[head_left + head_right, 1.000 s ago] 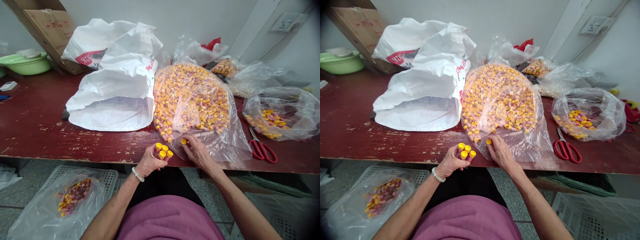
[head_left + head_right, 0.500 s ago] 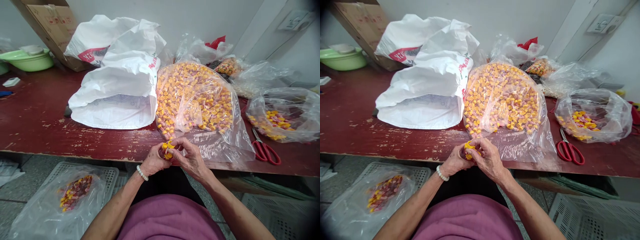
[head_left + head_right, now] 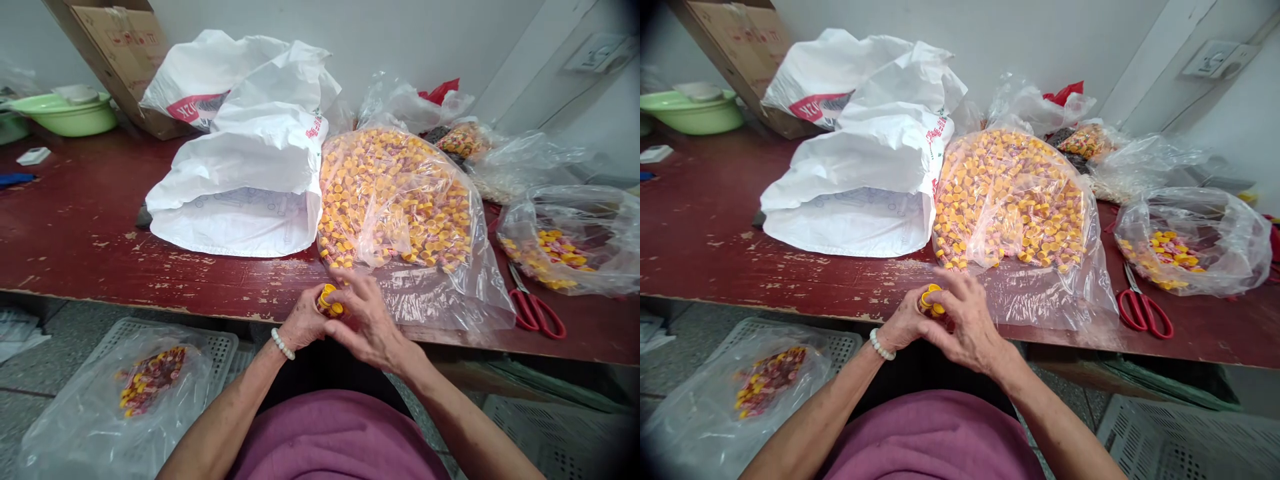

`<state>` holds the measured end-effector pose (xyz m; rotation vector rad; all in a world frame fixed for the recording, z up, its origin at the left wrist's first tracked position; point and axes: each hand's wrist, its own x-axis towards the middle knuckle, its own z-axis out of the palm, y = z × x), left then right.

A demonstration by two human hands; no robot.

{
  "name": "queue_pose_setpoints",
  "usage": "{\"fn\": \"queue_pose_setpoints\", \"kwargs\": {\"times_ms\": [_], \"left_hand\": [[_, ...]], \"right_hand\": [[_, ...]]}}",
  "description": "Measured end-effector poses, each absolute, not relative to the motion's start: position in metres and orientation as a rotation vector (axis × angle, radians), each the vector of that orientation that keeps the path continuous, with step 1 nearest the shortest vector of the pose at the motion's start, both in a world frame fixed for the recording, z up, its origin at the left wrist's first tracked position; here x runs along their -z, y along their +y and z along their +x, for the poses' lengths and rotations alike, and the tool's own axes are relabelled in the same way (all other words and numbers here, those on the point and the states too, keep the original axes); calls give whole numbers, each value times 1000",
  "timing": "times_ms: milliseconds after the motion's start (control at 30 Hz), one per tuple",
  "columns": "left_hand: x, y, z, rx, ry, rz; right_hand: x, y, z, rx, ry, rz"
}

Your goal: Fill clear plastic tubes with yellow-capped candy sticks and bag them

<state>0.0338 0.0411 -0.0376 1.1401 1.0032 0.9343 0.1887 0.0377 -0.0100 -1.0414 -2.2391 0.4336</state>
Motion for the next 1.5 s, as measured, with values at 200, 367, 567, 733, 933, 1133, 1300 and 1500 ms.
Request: {"fn": "queue_pose_setpoints", "kwargs": {"times_ms": [200, 367, 567, 733, 933, 1133, 1300, 1500], "left_hand": [[45, 37, 24, -900, 1024, 1040], [44, 33, 14, -962, 941, 908], [41, 21, 12, -1022, 963, 873], [44, 17, 5, -1019, 831, 672], [48, 13, -3, -1073, 807, 524], [57, 3, -5, -1159, 834, 445], [60, -4, -13, -1160, 869, 378], [62, -10, -35, -1233, 858, 308]], "right_hand": [[11, 40, 181, -560, -2287, -950], [17, 42, 174, -492, -2305, -945], [27, 46, 162, -577, -2377, -830], [36, 44, 153, -563, -2402, -805], [27, 40, 135, -368, -2518, -812], [34, 31, 118, -493, -2528, -684], [37, 34, 105, -616, -2476, -573], [39, 34, 95, -654, -2480, -632]]}}
